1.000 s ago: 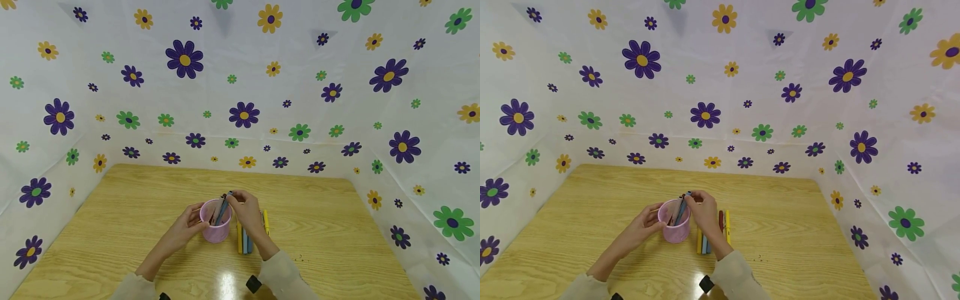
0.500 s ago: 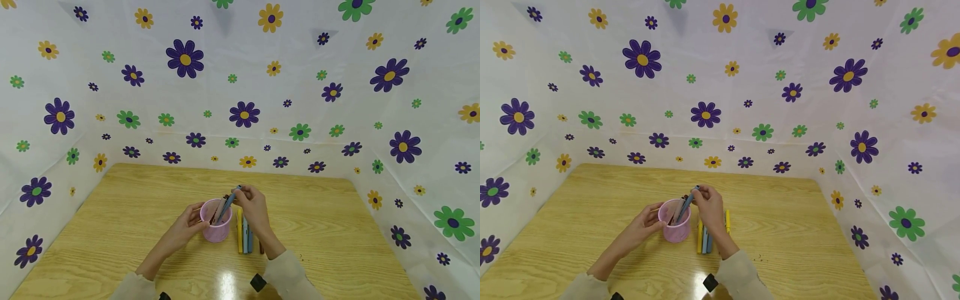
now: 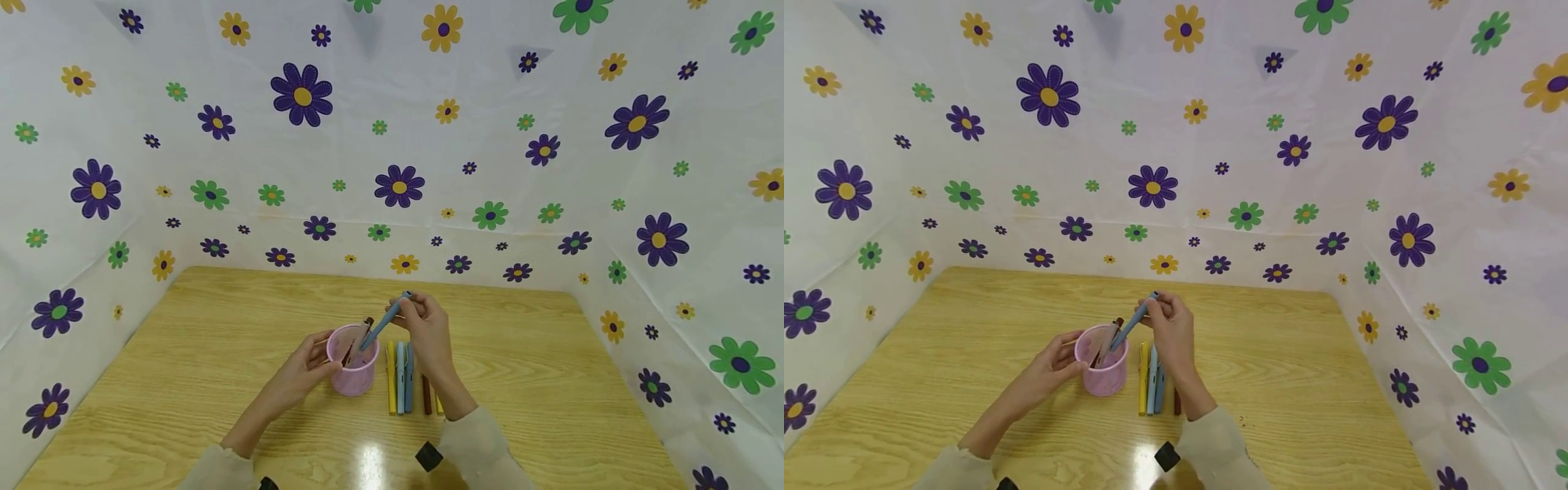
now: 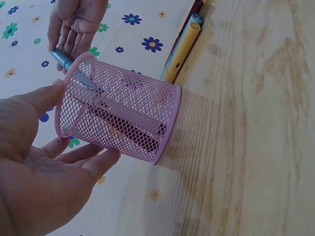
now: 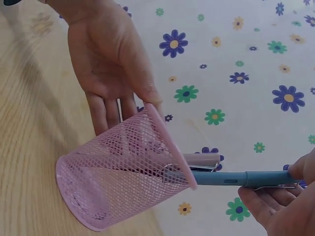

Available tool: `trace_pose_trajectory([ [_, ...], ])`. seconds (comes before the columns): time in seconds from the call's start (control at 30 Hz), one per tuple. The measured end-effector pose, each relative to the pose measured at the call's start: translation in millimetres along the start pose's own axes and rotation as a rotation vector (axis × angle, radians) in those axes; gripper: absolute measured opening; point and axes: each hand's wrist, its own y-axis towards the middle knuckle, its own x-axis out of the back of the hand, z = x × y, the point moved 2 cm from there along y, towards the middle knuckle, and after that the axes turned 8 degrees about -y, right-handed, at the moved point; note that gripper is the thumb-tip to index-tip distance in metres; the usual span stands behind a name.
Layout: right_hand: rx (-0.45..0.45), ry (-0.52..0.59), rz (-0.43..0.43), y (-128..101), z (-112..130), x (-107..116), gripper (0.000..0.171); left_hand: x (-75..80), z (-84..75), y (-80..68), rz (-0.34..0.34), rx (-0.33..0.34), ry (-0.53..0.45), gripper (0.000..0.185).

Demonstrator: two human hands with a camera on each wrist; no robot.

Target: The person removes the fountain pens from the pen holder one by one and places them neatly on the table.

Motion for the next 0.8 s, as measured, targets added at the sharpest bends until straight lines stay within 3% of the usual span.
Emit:
trace_pose_trajectory([
  [0.8,0.077,0.037,-0.060,3.1,19.4,51.3,0.021,0.3,-1.9,-1.1,0.015,-0.014,-0.015,0.069],
])
